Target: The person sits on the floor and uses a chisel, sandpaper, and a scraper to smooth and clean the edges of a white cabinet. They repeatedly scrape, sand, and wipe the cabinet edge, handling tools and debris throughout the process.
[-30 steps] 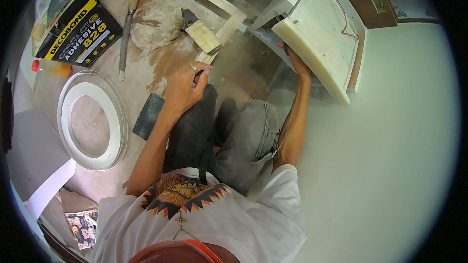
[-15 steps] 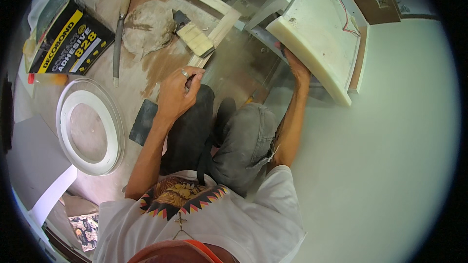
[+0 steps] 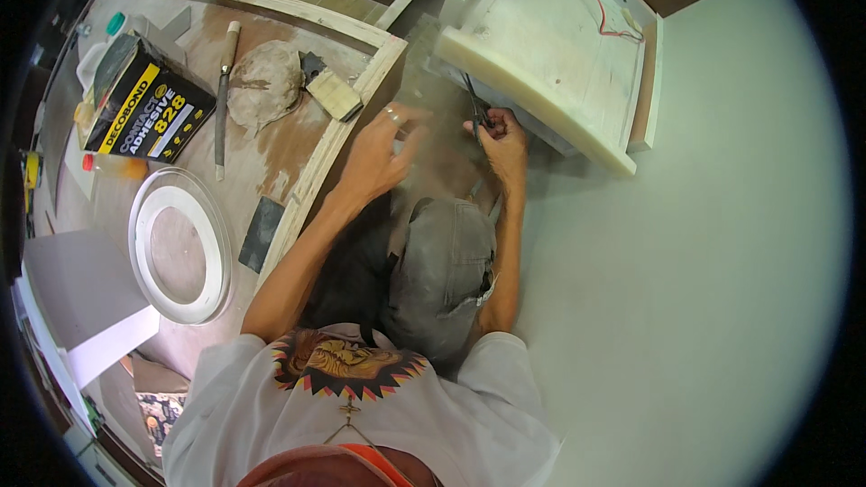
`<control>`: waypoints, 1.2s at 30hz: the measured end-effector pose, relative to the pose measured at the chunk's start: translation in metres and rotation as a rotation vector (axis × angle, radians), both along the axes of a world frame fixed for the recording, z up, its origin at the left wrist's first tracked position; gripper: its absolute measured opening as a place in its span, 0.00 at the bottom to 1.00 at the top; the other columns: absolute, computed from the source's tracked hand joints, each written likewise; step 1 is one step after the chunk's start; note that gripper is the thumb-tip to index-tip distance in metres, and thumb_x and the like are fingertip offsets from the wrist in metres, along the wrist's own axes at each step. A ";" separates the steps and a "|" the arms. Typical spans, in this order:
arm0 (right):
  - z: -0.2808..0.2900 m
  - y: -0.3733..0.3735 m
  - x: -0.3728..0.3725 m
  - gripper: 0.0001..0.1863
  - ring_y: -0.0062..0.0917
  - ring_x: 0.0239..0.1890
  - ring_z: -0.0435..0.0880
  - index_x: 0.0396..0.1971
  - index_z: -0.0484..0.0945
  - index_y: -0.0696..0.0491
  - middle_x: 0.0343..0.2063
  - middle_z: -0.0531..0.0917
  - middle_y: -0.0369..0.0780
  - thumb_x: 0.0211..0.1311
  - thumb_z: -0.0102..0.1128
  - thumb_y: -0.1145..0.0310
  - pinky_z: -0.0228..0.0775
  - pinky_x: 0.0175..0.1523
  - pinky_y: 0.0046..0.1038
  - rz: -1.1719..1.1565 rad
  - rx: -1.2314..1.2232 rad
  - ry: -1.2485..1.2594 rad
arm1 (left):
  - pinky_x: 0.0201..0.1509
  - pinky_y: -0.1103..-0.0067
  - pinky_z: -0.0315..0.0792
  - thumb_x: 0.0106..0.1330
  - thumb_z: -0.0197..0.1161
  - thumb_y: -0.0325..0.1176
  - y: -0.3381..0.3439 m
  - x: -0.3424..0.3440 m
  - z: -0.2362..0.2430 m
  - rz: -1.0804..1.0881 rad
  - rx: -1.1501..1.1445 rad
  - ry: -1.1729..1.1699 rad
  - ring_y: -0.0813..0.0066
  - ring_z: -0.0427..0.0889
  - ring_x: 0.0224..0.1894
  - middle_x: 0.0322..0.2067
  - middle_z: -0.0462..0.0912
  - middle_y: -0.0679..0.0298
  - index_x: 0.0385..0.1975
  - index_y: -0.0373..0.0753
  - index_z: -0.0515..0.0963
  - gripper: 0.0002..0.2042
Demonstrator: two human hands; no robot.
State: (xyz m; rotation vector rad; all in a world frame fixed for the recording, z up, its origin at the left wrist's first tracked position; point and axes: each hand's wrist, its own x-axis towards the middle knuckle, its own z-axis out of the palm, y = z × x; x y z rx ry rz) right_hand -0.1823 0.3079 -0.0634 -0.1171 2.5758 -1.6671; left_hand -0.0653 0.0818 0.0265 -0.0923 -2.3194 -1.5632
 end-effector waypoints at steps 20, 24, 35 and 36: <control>0.005 -0.039 -0.007 0.10 0.12 0.31 0.75 0.40 0.77 0.56 0.30 0.80 0.30 0.62 0.68 0.76 0.70 0.37 0.18 0.165 -0.230 0.131 | 0.50 0.71 0.77 0.74 0.61 0.38 0.049 -0.042 -0.073 0.080 0.503 -0.081 0.62 0.83 0.49 0.46 0.82 0.52 0.46 0.32 0.80 0.14; 0.017 -0.070 -0.001 0.09 0.11 0.27 0.74 0.39 0.77 0.55 0.29 0.79 0.29 0.64 0.69 0.74 0.68 0.35 0.17 0.284 -0.352 0.034 | 0.60 0.70 0.72 0.75 0.59 0.36 0.022 -0.037 -0.072 0.066 0.441 -0.102 0.64 0.82 0.52 0.47 0.83 0.56 0.49 0.31 0.78 0.14; 0.048 -0.094 0.015 0.06 0.10 0.19 0.71 0.40 0.78 0.54 0.25 0.78 0.28 0.68 0.65 0.70 0.61 0.21 0.17 0.357 -0.303 -0.198 | 0.48 0.76 0.80 0.68 0.69 0.36 -0.015 -0.023 -0.031 0.003 0.484 -0.230 0.72 0.86 0.44 0.42 0.87 0.56 0.52 0.30 0.75 0.19; 0.050 -0.088 0.016 0.05 0.10 0.20 0.72 0.41 0.78 0.54 0.25 0.78 0.29 0.68 0.62 0.71 0.62 0.22 0.16 0.347 -0.301 -0.168 | 0.48 0.76 0.80 0.68 0.70 0.36 -0.015 -0.019 -0.016 -0.018 0.442 -0.225 0.73 0.86 0.43 0.41 0.87 0.57 0.52 0.30 0.76 0.20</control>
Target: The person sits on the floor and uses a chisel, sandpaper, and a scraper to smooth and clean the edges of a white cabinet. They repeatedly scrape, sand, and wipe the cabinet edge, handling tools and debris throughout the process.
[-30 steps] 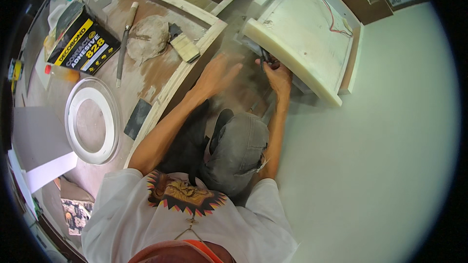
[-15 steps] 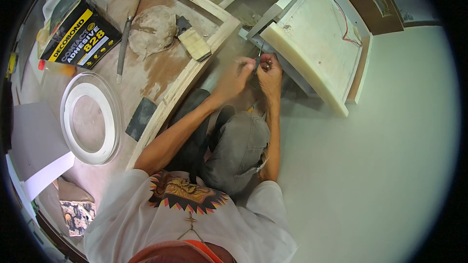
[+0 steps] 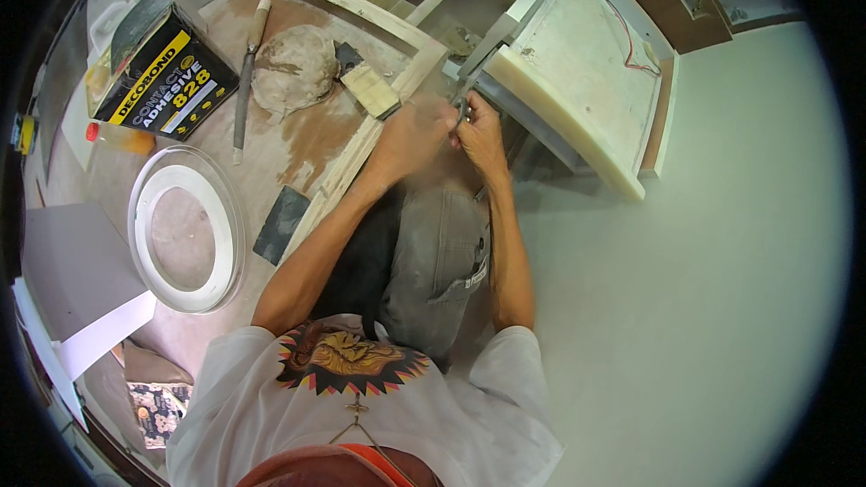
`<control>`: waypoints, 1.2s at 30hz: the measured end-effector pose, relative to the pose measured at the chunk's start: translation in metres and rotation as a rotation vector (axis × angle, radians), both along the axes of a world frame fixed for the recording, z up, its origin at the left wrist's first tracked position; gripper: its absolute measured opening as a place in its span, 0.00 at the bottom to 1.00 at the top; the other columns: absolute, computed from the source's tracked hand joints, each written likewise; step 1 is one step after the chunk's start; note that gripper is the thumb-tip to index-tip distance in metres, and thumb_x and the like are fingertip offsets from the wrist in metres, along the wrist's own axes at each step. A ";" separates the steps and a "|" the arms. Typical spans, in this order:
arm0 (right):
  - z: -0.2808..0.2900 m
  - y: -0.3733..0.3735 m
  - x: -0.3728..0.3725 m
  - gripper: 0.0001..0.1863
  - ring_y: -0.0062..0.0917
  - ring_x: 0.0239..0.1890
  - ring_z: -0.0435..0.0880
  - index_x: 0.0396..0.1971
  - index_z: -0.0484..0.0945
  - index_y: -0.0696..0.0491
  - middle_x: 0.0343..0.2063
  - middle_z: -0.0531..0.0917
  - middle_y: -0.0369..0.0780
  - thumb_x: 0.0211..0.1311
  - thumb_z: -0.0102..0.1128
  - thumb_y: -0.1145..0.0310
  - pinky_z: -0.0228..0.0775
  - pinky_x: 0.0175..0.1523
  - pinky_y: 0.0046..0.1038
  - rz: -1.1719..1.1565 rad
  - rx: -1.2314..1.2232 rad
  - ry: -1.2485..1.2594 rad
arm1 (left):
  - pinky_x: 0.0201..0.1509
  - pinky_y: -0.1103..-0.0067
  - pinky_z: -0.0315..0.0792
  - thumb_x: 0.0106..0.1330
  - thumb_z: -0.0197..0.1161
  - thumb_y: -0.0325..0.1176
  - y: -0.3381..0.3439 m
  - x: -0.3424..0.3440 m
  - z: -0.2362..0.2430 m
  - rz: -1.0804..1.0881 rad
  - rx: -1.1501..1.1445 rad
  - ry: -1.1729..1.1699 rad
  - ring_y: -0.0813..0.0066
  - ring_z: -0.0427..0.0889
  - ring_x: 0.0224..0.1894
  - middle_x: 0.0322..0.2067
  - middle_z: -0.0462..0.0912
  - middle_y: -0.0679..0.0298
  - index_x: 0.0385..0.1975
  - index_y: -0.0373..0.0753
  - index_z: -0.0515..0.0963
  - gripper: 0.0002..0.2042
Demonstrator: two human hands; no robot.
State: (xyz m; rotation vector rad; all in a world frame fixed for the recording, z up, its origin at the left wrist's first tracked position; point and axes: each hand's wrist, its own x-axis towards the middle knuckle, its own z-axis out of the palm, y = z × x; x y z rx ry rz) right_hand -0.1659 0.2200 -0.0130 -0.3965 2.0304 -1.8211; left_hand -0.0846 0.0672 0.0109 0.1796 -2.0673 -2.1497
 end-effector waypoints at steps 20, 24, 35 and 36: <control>0.123 -0.034 0.051 0.13 0.19 0.35 0.82 0.51 0.82 0.55 0.38 0.86 0.37 0.70 0.64 0.68 0.75 0.42 0.25 0.315 0.563 0.565 | 0.44 0.75 0.78 0.63 0.69 0.50 -0.105 -0.020 0.022 -0.318 -0.054 -0.114 0.70 0.84 0.37 0.38 0.87 0.60 0.46 0.36 0.85 0.22; 0.160 -0.021 0.101 0.17 0.24 0.34 0.83 0.53 0.82 0.54 0.37 0.86 0.40 0.67 0.66 0.67 0.75 0.42 0.28 0.309 0.484 0.476 | 0.40 0.76 0.76 0.63 0.71 0.34 -0.138 -0.049 0.009 -0.206 -0.570 0.109 0.72 0.81 0.32 0.30 0.84 0.64 0.46 0.35 0.81 0.15; 0.133 -0.037 0.073 0.15 0.29 0.31 0.82 0.51 0.83 0.51 0.31 0.84 0.41 0.65 0.68 0.67 0.75 0.40 0.30 0.465 0.646 0.362 | 0.42 0.67 0.77 0.51 0.78 0.40 -0.177 -0.154 0.053 -0.428 -1.010 0.109 0.58 0.86 0.37 0.33 0.86 0.53 0.43 0.33 0.81 0.23; 0.131 -0.039 0.070 0.16 0.30 0.31 0.82 0.51 0.83 0.51 0.31 0.83 0.41 0.65 0.69 0.67 0.75 0.40 0.30 0.504 0.631 0.356 | 0.41 0.67 0.77 0.51 0.78 0.40 -0.175 -0.159 0.061 -0.457 -1.043 0.072 0.57 0.85 0.35 0.31 0.86 0.54 0.42 0.33 0.81 0.23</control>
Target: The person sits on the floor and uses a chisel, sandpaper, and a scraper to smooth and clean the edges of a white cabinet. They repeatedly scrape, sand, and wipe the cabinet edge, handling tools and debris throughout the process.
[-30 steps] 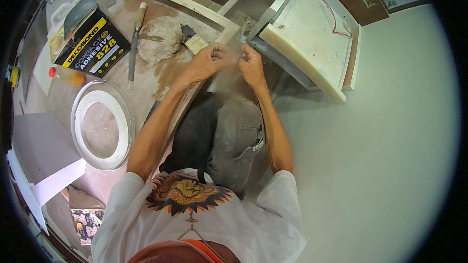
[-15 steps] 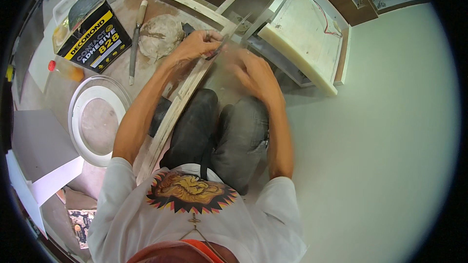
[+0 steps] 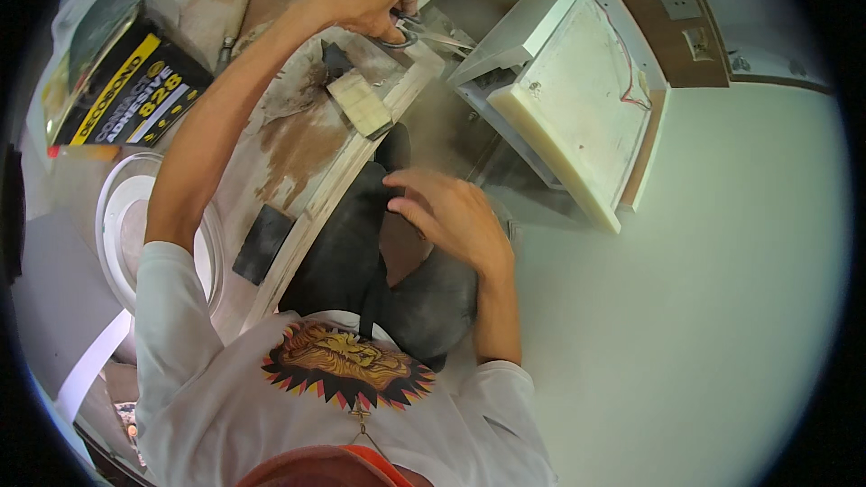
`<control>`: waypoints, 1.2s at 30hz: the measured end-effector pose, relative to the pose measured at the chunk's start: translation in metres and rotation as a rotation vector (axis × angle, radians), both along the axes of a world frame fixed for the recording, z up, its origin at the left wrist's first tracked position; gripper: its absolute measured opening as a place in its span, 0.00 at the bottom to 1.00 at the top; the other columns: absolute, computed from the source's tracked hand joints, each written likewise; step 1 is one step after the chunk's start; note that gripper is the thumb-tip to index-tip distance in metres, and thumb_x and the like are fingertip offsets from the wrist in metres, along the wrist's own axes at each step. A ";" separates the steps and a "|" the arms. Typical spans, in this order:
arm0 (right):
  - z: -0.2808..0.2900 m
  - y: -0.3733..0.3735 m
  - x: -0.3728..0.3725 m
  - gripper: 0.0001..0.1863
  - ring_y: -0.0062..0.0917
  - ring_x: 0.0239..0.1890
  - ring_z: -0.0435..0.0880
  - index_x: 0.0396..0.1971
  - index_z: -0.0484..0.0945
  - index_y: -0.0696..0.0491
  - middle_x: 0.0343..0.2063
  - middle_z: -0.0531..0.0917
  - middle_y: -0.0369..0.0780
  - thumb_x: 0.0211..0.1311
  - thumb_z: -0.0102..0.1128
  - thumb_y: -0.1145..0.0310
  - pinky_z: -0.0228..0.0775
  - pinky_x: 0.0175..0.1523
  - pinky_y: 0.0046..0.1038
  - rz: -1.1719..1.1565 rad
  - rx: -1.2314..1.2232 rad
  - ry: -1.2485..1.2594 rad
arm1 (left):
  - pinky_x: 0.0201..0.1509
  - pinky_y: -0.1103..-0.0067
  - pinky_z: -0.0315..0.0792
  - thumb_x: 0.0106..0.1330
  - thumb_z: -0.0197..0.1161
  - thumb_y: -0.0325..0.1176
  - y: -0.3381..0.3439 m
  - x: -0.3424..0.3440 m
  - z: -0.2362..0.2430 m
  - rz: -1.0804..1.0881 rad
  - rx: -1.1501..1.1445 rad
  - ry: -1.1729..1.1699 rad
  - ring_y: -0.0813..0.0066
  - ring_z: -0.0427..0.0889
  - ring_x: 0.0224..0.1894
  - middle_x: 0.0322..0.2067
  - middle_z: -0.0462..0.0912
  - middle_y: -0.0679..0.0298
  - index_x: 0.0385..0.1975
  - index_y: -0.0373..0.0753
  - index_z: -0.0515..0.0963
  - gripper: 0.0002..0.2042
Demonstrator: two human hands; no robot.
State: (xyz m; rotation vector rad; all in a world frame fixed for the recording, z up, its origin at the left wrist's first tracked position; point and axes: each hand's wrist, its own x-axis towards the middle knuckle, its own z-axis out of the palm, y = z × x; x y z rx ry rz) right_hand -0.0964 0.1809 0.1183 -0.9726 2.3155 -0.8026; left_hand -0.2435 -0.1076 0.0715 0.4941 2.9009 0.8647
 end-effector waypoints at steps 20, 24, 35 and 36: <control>-0.005 -0.001 -0.020 0.16 0.38 0.35 0.86 0.48 0.85 0.48 0.34 0.87 0.41 0.62 0.71 0.60 0.77 0.44 0.36 -0.015 0.191 0.076 | 0.31 0.64 0.73 0.51 0.74 0.39 0.004 -0.043 0.049 -0.259 0.034 -0.261 0.60 0.82 0.25 0.19 0.82 0.56 0.27 0.35 0.83 0.13; -0.007 0.001 -0.017 0.16 0.40 0.36 0.85 0.48 0.85 0.47 0.35 0.87 0.41 0.63 0.70 0.58 0.77 0.46 0.37 -0.043 0.212 0.051 | 0.35 0.64 0.75 0.52 0.74 0.40 0.008 -0.052 0.052 -0.340 0.041 -0.198 0.56 0.84 0.30 0.24 0.85 0.53 0.29 0.35 0.85 0.14; -0.006 0.006 -0.018 0.18 0.38 0.36 0.84 0.51 0.83 0.45 0.31 0.84 0.39 0.63 0.68 0.57 0.75 0.43 0.38 -0.056 0.180 0.056 | 0.42 0.66 0.78 0.55 0.73 0.40 0.019 -0.053 0.069 -0.349 0.049 -0.173 0.53 0.87 0.37 0.33 0.88 0.50 0.37 0.33 0.85 0.17; -0.007 0.006 -0.017 0.18 0.37 0.36 0.84 0.51 0.83 0.46 0.31 0.83 0.39 0.63 0.68 0.57 0.75 0.43 0.38 -0.062 0.169 0.047 | 0.42 0.66 0.78 0.55 0.73 0.40 0.018 -0.053 0.064 -0.357 0.066 -0.140 0.52 0.87 0.38 0.33 0.87 0.50 0.38 0.33 0.84 0.17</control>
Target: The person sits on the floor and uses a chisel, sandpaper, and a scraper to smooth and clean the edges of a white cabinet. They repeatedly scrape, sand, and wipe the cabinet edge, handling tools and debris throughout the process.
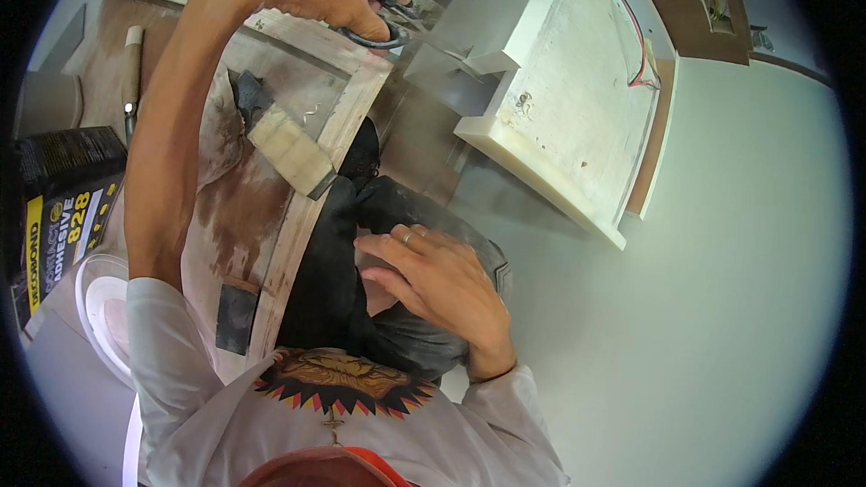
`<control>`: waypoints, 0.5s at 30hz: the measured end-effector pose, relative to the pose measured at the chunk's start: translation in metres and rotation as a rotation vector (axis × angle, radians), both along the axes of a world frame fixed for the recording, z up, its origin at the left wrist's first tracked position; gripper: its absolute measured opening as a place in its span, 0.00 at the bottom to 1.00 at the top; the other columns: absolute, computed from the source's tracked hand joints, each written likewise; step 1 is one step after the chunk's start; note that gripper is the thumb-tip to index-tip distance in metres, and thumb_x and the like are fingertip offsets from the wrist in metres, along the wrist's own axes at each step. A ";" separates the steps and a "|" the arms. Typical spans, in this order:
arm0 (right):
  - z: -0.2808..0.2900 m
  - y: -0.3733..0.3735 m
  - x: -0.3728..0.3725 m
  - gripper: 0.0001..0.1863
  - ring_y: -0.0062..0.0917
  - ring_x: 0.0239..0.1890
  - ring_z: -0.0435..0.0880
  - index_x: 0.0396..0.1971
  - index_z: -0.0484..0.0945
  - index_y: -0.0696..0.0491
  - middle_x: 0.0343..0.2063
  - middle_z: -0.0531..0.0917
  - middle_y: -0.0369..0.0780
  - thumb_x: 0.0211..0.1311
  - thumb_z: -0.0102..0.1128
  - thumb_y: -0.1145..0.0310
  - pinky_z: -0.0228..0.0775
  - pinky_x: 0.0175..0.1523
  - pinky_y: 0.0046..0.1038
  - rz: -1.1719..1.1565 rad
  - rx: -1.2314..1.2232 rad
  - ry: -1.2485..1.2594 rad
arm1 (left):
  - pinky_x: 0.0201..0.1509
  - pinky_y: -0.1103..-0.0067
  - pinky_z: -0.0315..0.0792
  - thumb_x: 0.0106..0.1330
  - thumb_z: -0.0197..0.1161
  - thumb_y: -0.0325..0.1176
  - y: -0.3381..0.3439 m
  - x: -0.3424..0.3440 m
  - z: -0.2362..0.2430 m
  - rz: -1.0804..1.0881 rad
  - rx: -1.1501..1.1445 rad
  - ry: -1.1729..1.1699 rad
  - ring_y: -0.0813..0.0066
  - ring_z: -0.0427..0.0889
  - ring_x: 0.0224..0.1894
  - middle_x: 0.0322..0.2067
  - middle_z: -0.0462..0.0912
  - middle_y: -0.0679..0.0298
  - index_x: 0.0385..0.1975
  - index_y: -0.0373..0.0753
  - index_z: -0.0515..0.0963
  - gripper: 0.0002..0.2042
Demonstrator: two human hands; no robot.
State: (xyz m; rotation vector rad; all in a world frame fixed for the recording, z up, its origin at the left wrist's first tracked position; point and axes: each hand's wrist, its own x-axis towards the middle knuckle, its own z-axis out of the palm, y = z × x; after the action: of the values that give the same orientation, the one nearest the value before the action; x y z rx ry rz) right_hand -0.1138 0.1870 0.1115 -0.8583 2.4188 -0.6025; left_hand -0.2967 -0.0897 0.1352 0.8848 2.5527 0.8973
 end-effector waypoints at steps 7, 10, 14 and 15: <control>0.001 0.004 -0.002 0.16 0.40 0.42 0.85 0.53 0.80 0.44 0.38 0.84 0.40 0.70 0.60 0.55 0.77 0.45 0.38 0.016 0.023 -0.081 | 0.42 0.65 0.78 0.54 0.72 0.39 0.006 0.008 -0.002 0.035 -0.033 0.091 0.50 0.86 0.38 0.32 0.86 0.49 0.38 0.32 0.83 0.18; 0.001 0.005 -0.001 0.16 0.41 0.42 0.84 0.53 0.80 0.45 0.38 0.84 0.40 0.70 0.60 0.55 0.77 0.46 0.39 0.013 0.005 -0.081 | 0.42 0.64 0.78 0.54 0.72 0.40 0.010 0.008 0.004 0.014 -0.035 0.111 0.50 0.86 0.37 0.32 0.86 0.49 0.37 0.32 0.82 0.18; 0.001 0.005 -0.001 0.17 0.42 0.43 0.84 0.53 0.79 0.45 0.39 0.84 0.40 0.70 0.60 0.55 0.77 0.47 0.40 0.022 -0.025 -0.061 | 0.40 0.64 0.78 0.53 0.71 0.42 0.014 0.003 -0.009 0.023 -0.068 0.200 0.48 0.86 0.35 0.30 0.86 0.50 0.36 0.31 0.83 0.19; 0.000 0.005 0.000 0.17 0.41 0.42 0.85 0.53 0.80 0.46 0.38 0.85 0.40 0.69 0.62 0.56 0.77 0.46 0.39 0.016 -0.040 -0.039 | 0.41 0.64 0.78 0.54 0.71 0.43 0.013 0.003 -0.010 0.024 -0.082 0.190 0.49 0.86 0.36 0.31 0.86 0.49 0.37 0.32 0.83 0.20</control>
State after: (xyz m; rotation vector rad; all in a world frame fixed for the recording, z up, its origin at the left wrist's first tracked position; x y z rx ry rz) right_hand -0.1139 0.1915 0.1119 -0.8735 2.3700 -0.6580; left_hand -0.2941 -0.0767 0.1256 0.9589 2.7441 0.7411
